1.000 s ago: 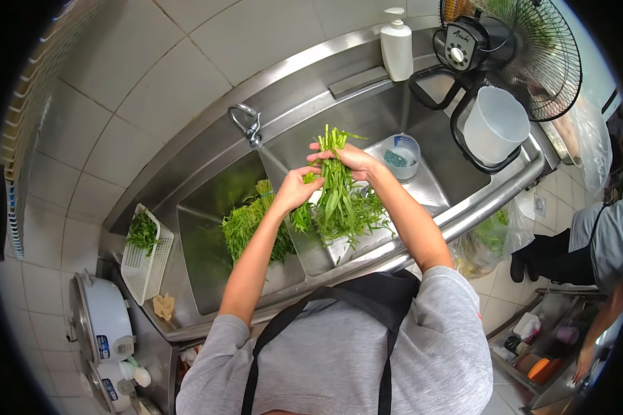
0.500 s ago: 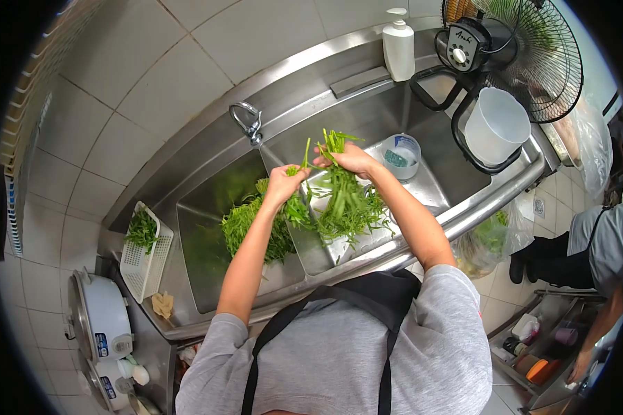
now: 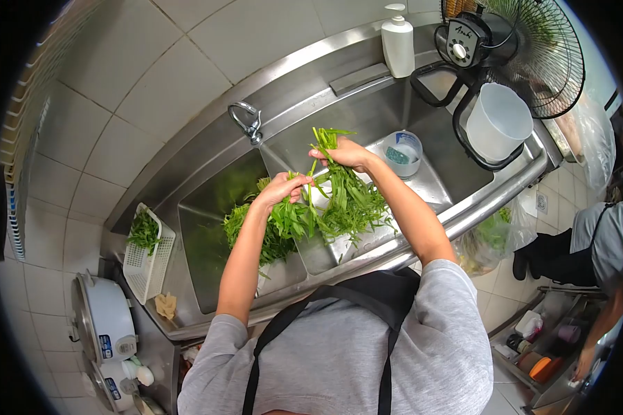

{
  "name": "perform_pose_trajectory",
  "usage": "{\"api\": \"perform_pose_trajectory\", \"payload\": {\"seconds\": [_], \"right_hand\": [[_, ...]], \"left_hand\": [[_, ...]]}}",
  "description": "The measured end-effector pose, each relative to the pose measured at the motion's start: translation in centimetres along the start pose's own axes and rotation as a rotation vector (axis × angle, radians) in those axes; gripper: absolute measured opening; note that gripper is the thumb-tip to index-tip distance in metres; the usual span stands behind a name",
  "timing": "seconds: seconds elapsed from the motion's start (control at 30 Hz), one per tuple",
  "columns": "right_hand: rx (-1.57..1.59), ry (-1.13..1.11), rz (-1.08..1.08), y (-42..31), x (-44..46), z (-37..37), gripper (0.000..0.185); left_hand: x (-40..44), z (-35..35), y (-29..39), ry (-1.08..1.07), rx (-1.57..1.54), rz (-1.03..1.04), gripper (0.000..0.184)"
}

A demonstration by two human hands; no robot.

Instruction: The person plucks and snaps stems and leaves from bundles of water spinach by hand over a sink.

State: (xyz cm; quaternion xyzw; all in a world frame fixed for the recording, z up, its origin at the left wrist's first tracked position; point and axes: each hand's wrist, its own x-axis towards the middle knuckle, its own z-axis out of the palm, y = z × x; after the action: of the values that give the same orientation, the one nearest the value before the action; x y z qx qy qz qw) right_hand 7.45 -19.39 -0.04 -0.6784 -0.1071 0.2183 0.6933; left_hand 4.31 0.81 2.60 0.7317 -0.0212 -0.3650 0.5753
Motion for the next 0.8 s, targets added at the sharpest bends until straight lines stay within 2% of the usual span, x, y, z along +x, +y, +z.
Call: {"api": "perform_pose_trajectory", "payload": {"seconds": [0.1,0.2,0.3,0.33,0.43,0.47,0.57,0.6,0.7,0.8], "right_hand": [[-0.012,-0.023,0.003,0.3,0.5,-0.3,0.032],[-0.019,0.046,0.056,0.1,0.3,-0.6,0.029],[0.178,0.088,0.084,1.7,1.0,-2.4,0.027],[0.311,0.029,0.100,1.5,0.5,-3.1,0.029],[0.479,-0.034,0.037,1.7,-0.4,-4.0,0.033],[0.520,-0.090,0.040,1.8,-0.8,-4.3,0.037],[0.578,-0.136,0.013,1.5,-1.4,-3.7,0.043],[0.614,-0.155,0.023,1.4,-1.3,-3.3,0.048],[0.617,-0.203,-0.046,1.5,-1.0,-1.7,0.052],[0.573,-0.128,-0.062,1.6,-0.4,-0.3,0.053]], "left_hand": [[0.1,-0.2,-0.1,-0.004,0.001,0.017,0.027],[-0.5,-0.3,0.2,0.053,0.027,0.003,0.027],[0.6,-1.1,-2.1,0.175,0.181,0.011,0.030],[1.1,-1.3,-3.0,0.254,0.266,0.028,0.036],[2.1,-1.1,-4.5,0.604,0.541,0.412,0.038],[2.6,-1.0,-4.5,0.641,0.488,0.422,0.036],[0.4,1.4,0.1,0.483,0.479,0.401,0.030],[0.8,2.0,0.3,0.464,0.519,0.335,0.025],[1.2,3.7,1.0,0.379,0.631,0.275,0.028],[1.5,4.6,1.1,0.425,0.611,0.328,0.028]]}}
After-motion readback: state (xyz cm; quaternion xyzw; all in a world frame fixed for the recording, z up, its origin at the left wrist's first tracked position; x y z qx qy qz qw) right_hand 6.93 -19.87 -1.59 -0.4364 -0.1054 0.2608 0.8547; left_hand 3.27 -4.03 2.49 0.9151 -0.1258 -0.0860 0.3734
